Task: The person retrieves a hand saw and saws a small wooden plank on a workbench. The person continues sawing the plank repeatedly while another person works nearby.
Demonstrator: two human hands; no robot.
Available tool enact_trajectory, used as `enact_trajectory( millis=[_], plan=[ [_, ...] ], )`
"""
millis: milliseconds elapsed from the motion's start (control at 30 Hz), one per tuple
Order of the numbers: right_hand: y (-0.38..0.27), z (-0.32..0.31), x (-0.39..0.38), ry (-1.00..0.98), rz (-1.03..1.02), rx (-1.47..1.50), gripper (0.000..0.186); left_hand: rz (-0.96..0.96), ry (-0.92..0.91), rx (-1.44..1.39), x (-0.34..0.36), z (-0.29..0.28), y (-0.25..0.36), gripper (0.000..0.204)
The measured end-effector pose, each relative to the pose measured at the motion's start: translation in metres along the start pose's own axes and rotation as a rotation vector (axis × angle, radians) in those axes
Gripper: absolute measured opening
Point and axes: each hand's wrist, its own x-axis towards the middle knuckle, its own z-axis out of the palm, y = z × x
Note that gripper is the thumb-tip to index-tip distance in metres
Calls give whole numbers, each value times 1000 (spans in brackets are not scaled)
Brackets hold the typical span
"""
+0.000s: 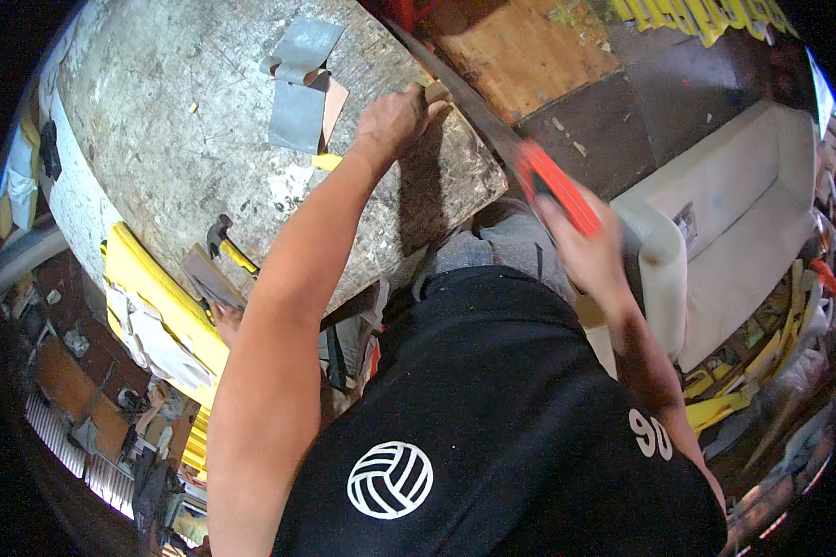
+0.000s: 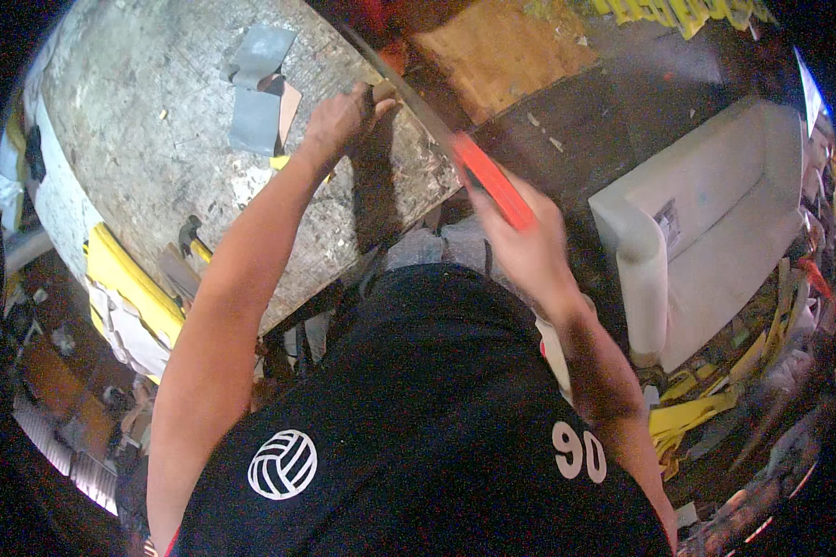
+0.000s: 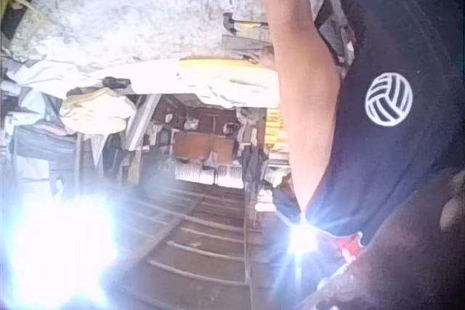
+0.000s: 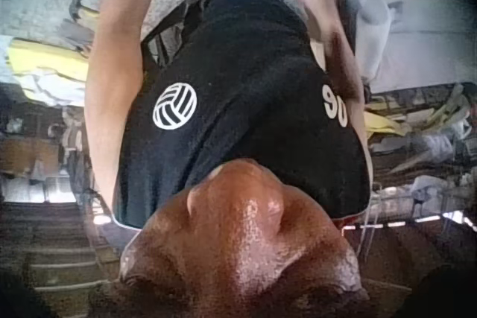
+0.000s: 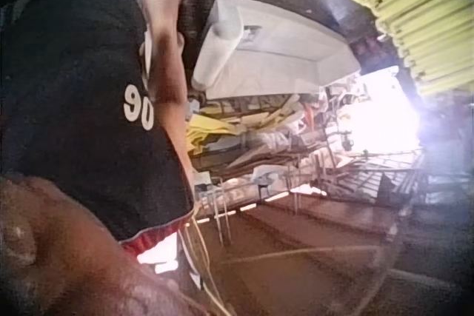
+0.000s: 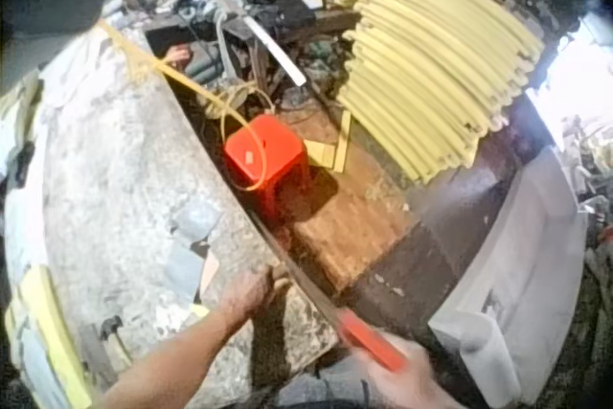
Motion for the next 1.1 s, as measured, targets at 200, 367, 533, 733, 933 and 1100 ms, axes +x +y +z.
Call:
enact_trajectory(
  millis=[200,367,533,733,933,1100],
  plan=[
    [4,30,53,-14,16,-65,34,14,-6,-28,0,4,2,61],
    [11,48,57,50,-65,57,36,1,11,10,-10,12,-6,69],
    [16,54,54,88,-138,70,39,-122,13,-72,1,3,-2,74],
    [24,52,54,58,-76,91,40,-200,8,-103,9,9,-1,72],
    [23,38,44,77,-91,-5,36,-244,8,-148,6,-2,10,63],
    [18,-14,-39,48,11,-4,39,-247,52,-131,9,35,-16,62]
  ],
)
